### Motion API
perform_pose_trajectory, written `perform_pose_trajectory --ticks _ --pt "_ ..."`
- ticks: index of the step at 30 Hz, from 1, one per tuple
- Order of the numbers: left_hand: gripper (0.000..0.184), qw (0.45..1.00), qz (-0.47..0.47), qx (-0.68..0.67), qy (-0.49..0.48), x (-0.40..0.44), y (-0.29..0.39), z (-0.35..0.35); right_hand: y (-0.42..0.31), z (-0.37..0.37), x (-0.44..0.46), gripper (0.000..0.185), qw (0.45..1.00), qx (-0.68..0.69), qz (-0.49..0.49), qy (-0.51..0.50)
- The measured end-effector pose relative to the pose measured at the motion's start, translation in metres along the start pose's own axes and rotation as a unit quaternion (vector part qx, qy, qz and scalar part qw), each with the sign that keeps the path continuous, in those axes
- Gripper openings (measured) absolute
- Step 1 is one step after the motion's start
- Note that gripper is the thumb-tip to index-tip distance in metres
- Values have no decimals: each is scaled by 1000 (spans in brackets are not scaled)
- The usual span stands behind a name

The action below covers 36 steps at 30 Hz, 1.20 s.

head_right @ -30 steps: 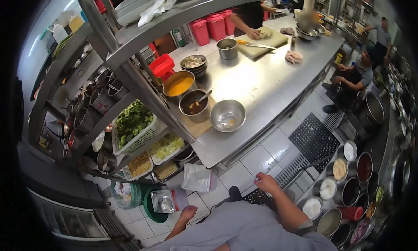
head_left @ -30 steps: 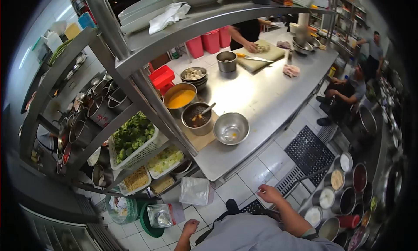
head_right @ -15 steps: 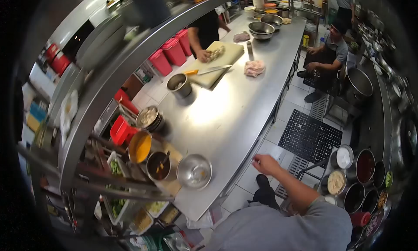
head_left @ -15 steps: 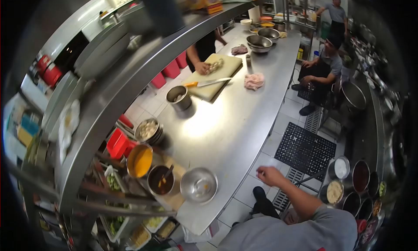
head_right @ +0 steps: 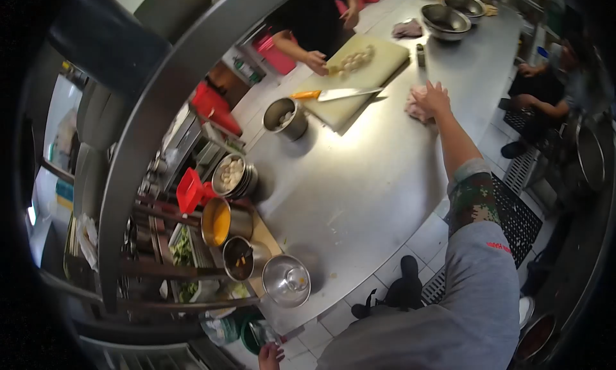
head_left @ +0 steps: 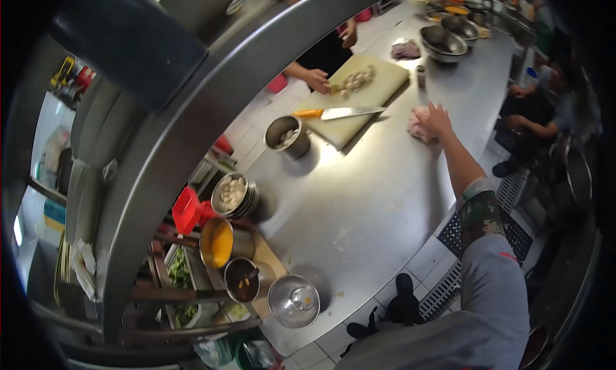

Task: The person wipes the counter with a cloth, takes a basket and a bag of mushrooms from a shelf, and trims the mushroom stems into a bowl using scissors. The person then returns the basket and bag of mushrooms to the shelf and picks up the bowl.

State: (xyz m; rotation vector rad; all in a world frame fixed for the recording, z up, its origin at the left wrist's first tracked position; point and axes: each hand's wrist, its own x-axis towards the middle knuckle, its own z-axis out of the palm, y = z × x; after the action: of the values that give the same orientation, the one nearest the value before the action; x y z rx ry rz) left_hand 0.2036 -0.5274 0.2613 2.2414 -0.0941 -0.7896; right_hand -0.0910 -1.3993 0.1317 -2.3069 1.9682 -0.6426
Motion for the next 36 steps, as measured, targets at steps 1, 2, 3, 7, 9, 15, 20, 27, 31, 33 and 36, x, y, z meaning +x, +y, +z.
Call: perform_pose_trajectory --ticks 1,2,3,7,9,15,20,27,31,33,36 --pt "42 999 7 -53 1 -6 13 12 -14 17 -1 61 1000 -24 -16 2" --pt "39 995 15 -102 -1 -5 20 19 -41 26 -27 57 996 -12 -38 79" --pt "37 997 20 -79 -5 -2 24 23 -70 25 -56 53 986 -1 -58 157" --pt "36 996 3 -93 -20 14 58 58 -221 19 -171 33 917 275 -288 1" --pt "39 996 11 -78 -29 37 61 70 -291 46 -246 45 905 342 -255 4" --pt "38 984 -19 -174 -11 69 77 100 -319 -3 -295 34 692 544 -431 -197" --pt "33 964 -18 -264 -15 80 76 123 -268 -6 -183 33 862 415 -292 -1" --pt "24 955 9 -295 -29 96 81 135 -402 54 -230 19 900 173 -390 -88" --pt "22 964 32 -263 -28 90 58 104 -425 36 -334 35 687 415 -592 -69" --pt "16 966 19 -259 4 67 44 72 -385 -28 -349 55 687 359 -579 -255" --pt "14 956 -8 -289 50 36 -8 18 -302 -22 -341 52 679 411 -467 -389"
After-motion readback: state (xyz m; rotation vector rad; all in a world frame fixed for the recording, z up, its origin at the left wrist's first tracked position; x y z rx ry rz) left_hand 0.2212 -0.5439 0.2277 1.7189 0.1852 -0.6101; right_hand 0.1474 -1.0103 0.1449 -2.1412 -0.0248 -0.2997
